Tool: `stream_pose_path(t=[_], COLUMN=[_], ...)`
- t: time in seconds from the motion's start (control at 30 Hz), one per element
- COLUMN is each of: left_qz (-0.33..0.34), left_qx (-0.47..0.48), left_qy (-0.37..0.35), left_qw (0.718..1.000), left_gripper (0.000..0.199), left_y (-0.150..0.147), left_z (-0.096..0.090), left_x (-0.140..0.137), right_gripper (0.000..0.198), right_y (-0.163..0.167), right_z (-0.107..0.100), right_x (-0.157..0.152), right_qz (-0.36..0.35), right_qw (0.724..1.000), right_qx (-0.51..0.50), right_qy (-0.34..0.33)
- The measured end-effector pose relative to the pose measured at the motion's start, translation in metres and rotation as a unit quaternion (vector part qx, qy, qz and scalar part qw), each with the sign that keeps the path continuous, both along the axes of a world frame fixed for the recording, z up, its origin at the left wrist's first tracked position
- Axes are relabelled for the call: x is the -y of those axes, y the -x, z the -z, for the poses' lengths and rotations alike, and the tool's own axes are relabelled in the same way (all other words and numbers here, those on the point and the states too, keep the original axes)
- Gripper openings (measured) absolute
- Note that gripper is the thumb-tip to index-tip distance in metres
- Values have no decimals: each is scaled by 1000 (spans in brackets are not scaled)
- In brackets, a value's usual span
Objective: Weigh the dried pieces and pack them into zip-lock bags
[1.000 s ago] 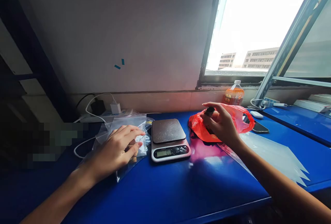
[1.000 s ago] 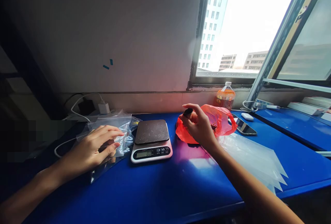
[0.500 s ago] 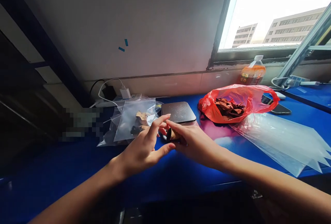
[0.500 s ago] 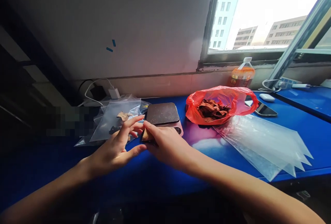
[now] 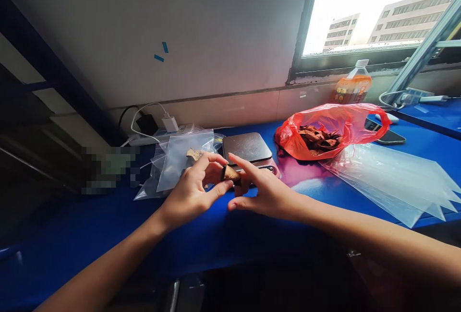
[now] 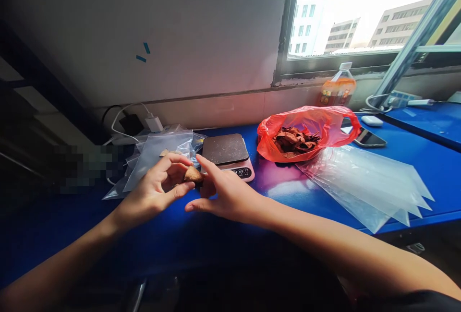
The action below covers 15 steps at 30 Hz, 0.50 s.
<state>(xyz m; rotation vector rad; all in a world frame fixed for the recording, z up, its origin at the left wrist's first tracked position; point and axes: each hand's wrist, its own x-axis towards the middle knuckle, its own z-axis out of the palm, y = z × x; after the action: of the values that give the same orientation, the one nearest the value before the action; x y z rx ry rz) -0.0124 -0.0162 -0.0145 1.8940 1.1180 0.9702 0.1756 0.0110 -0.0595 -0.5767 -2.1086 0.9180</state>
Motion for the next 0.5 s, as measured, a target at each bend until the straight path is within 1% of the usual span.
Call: stream_pose_path(t=[0.03, 0.1, 0.17, 0.23, 0.3, 0.4, 0.5], left_qz=[2, -4, -11, -4, 18, 60, 85], left_qx=[2, 7, 24, 42, 40, 15, -14], left_qy=[13, 39, 52, 56, 55, 47, 15], left_qw=[1000, 999, 998, 998, 997, 997, 996], left_gripper=[30, 29, 29, 27, 25, 20, 19], left_y=[0, -1, -1, -1, -1, -1, -3], left_z=[-1, -2, -3, -4, -5, -5, -4], left_x=[0, 0, 1, 1, 1, 2, 5], right_gripper=[75, 60, 49, 51, 56, 59, 63], right_y=[0, -2, -5, -9, -13, -15, -15], right_z=[-2, -5, -8, -9, -9, -9, -8], right_x=[1, 2, 2, 0, -3, -5, -4], right_qz=[0, 20, 54, 69, 64, 45, 27], right_qw=[1000, 999, 998, 998, 997, 997, 996], right_qx=[-10, -26, -27, -6, 23, 58, 83], right_qy=[14, 40, 34, -8, -43, -38, -22])
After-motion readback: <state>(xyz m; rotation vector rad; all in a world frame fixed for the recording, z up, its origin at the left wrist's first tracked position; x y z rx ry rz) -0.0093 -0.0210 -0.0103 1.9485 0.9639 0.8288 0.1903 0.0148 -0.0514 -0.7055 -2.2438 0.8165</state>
